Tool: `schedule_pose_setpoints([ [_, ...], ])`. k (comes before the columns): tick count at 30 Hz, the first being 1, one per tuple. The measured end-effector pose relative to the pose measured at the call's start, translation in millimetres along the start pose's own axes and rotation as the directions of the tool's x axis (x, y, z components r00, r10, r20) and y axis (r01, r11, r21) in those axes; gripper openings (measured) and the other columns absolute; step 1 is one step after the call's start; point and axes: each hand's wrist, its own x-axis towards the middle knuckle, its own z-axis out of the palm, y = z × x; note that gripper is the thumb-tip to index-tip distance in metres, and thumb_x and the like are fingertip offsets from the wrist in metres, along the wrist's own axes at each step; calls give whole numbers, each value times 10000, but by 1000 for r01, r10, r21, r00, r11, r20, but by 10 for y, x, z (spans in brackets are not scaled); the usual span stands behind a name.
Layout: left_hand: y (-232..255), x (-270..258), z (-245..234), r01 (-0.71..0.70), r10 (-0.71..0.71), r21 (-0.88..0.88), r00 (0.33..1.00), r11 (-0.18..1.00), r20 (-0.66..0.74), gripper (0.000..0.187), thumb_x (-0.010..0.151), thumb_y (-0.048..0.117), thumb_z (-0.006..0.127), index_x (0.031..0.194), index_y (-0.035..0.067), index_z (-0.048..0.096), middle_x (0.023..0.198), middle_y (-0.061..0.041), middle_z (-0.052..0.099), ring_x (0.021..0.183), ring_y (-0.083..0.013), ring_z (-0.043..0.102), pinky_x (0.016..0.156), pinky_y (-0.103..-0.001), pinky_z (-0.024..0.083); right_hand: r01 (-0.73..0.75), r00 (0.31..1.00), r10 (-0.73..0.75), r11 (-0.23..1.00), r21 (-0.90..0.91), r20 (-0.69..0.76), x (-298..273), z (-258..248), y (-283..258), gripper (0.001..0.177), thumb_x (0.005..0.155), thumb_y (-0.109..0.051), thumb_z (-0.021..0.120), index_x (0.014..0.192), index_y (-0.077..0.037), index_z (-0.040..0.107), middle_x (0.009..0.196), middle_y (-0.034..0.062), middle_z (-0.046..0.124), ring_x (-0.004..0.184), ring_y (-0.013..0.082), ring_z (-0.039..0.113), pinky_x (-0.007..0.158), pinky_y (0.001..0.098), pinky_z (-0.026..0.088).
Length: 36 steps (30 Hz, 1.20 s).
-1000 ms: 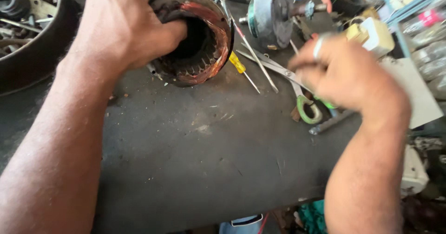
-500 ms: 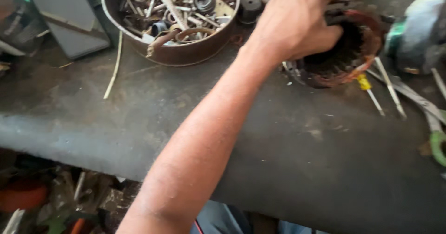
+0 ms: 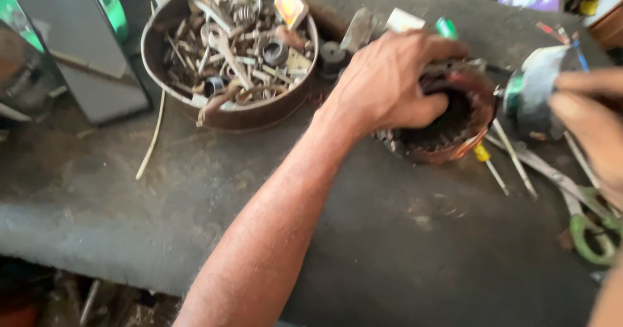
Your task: The person repairs an electrical motor by removing a black rubber band from the copper windings using pliers and a hammer. They then use a screwdriver to adjust the internal components of the motor.
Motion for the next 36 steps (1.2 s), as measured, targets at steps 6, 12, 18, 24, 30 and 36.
schedule_pose_setpoints([
  [6, 73, 21, -92, -133, 140, -68, 985, 989, 104, 619, 722, 304, 784, 1313, 145, 684, 1242, -130, 738, 1188, -306, 703, 1073, -414, 532, 433, 901, -431, 887, 161, -54, 272, 593, -1373, 502, 983, -184, 786, 1412, -33, 576, 1150, 83, 602, 1027, 170, 637, 899, 273, 549],
  [12, 253, 34, -36, -290, 309, -261, 951, 921, 31, 1199, 562, 484, 912, 1534, 84, 336, 1442, -190, 562, 1331, -381, 540, 1135, -489, 442, 429, 891, -453, 868, 249, 43, 242, 498, -1651, 721, 865, -375, 767, 1435, -9, 520, 1235, 130, 593, 1153, 228, 605, 994, 362, 506],
  [18, 252, 37, -196, -50, 55, -115, 998, 992, 36, 850, 800, 506, 877, 1426, 66, 507, 1371, -169, 623, 1293, -331, 609, 1118, -469, 497, 307, 896, -378, 907, 288, 234, 241, 362, -1438, 678, 893, -457, 710, 1369, 13, 593, 1244, 145, 681, 1139, 228, 655, 1019, 352, 487],
  [24, 5, 28, -297, 381, -472, 393, 865, 837, 169, 274, 665, 289, 853, 856, 118, 755, 946, -119, 748, 897, -330, 714, 771, -469, 572, 270, 908, -331, 931, 246, 258, 312, 290, -1184, 611, 868, -463, 719, 1249, 9, 642, 1046, 104, 707, 991, 197, 639, 911, 332, 487],
  [30, -101, -60, 187, 315, -486, 515, 840, 797, 239, 249, 694, 170, 777, 908, 47, 743, 943, -203, 745, 912, -367, 736, 802, -471, 601, 232, 922, -297, 938, 256, 250, 316, 286, -1087, 571, 864, -447, 740, 1197, 6, 639, 985, 87, 690, 923, 172, 629, 848, 309, 492],
  [36, -114, -100, -79, 465, -729, 594, 596, 656, 338, 274, 696, 135, 750, 947, 27, 769, 954, -192, 766, 923, -328, 758, 813, -440, 614, 205, 926, -284, 931, 303, 247, 315, 357, -1102, 565, 857, -426, 755, 1195, 11, 635, 984, 85, 699, 941, 158, 639, 857, 303, 500],
])
